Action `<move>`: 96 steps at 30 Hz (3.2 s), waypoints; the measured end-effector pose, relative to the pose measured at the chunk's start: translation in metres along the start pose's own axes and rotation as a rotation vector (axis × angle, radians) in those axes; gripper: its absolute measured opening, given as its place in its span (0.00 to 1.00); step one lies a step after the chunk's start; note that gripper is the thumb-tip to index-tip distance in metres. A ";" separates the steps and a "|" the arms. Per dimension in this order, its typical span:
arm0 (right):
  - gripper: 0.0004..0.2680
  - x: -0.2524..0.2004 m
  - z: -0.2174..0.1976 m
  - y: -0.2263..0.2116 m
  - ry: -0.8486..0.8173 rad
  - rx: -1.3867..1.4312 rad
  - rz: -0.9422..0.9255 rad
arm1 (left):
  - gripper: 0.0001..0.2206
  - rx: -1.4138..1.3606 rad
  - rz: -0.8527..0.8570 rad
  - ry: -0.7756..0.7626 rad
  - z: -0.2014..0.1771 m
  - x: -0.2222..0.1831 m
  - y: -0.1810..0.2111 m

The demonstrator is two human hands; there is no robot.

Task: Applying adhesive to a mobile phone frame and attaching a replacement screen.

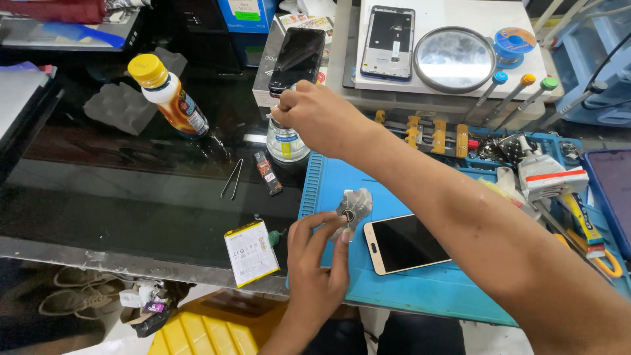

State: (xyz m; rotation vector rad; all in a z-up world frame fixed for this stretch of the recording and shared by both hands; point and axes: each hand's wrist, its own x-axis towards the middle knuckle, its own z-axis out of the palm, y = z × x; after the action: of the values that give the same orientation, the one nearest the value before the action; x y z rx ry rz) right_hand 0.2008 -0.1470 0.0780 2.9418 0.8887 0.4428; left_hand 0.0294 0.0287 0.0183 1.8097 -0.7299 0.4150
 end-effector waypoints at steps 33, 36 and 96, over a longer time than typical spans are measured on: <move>0.17 -0.090 -0.093 -0.045 0.039 0.950 0.766 | 0.08 -0.012 -0.107 0.042 -0.002 -0.007 -0.012; 0.11 -0.163 -0.080 -0.063 0.107 0.832 0.472 | 0.03 -0.112 -0.121 0.100 -0.002 -0.009 -0.013; 0.27 -0.281 -0.019 -0.162 -0.243 0.047 1.214 | 0.27 0.358 -0.072 -0.643 0.040 -0.002 -0.012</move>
State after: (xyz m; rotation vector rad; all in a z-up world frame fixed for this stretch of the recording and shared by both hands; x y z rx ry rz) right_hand -0.1151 -0.1670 0.0043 3.0953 -0.9929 0.0403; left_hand 0.0330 -0.0054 -0.0051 2.3334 -1.0708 -0.1122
